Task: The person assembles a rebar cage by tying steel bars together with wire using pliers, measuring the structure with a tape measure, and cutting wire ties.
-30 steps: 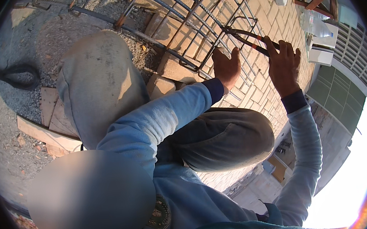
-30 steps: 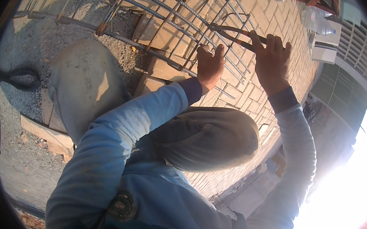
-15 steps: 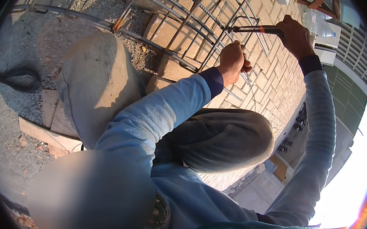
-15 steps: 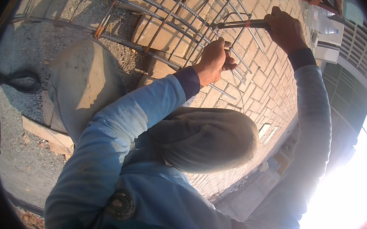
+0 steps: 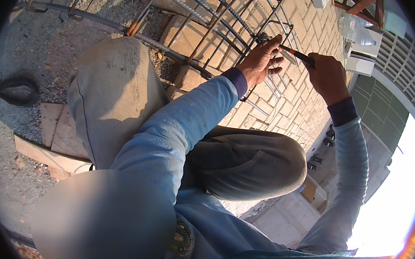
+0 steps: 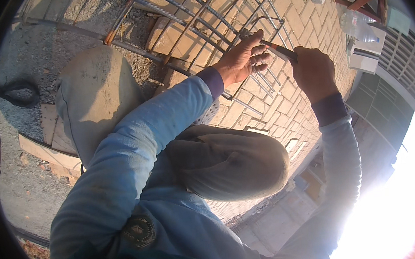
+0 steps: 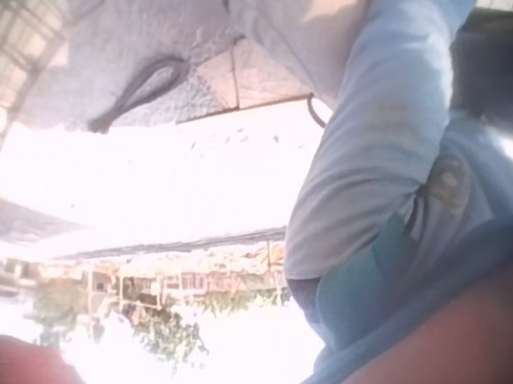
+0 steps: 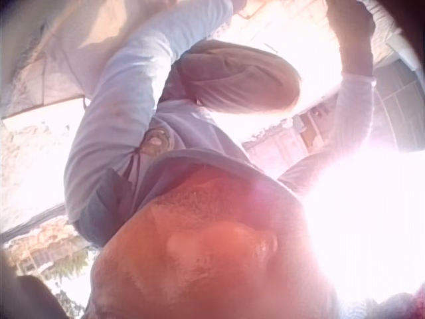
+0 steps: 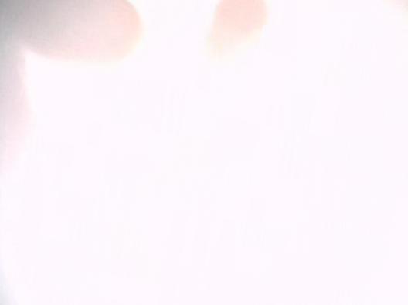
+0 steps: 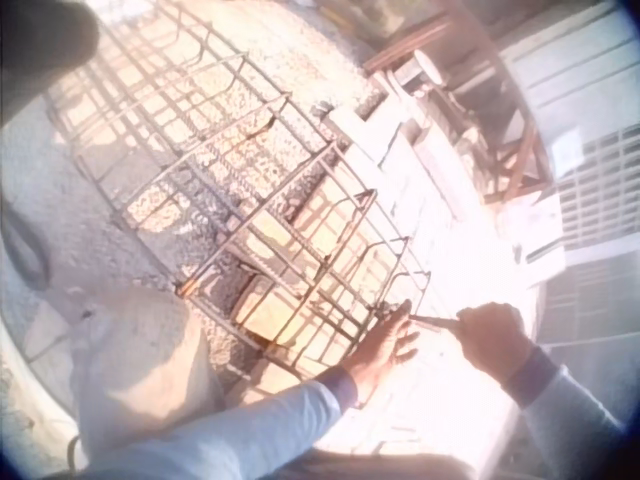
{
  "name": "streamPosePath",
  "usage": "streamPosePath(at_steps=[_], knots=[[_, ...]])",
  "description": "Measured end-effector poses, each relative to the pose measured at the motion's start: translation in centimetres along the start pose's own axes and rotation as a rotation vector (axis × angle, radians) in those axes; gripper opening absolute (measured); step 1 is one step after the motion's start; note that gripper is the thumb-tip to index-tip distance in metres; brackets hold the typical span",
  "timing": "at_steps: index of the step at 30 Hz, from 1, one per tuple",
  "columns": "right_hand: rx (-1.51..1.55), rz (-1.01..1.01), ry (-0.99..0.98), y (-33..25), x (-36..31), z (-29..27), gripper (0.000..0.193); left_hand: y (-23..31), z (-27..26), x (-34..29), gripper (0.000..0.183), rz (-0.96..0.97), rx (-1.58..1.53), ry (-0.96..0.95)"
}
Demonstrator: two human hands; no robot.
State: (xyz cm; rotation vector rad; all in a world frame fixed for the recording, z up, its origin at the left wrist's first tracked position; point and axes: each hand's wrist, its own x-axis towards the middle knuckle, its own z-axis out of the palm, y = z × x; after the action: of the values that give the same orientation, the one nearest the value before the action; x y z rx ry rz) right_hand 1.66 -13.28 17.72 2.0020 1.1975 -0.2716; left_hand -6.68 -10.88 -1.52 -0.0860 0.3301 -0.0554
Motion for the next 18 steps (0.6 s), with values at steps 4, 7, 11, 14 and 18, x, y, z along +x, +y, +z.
streamPosePath(at_steps=[4, 7, 11, 14, 18], knots=[[-0.094, 0.002, 0.050, -0.8, -0.4, 0.2, 0.015, 0.3, 0.0, -0.5, 0.104, -0.004, 0.017, -0.008], [-0.113, 0.013, 0.048, -1.0, -0.8, 0.0, 0.019, -0.2, -0.2, 0.0, 0.078, 0.034, -0.040, -0.013], [0.033, 0.022, 0.063, -0.4, -1.2, 1.1, 0.030, -0.3, 0.6, 0.2, 0.036, 0.076, -0.196, -0.088], [0.142, 0.036, -0.013, 0.1, -1.4, 1.6, 0.035, -0.5, 1.3, -0.1, 0.037, 0.057, -0.163, -0.073], [0.291, -0.012, -0.224, 1.1, 0.7, 0.1, 0.033, -0.3, 1.5, -0.4, 0.041, 0.030, -0.091, -0.071]])
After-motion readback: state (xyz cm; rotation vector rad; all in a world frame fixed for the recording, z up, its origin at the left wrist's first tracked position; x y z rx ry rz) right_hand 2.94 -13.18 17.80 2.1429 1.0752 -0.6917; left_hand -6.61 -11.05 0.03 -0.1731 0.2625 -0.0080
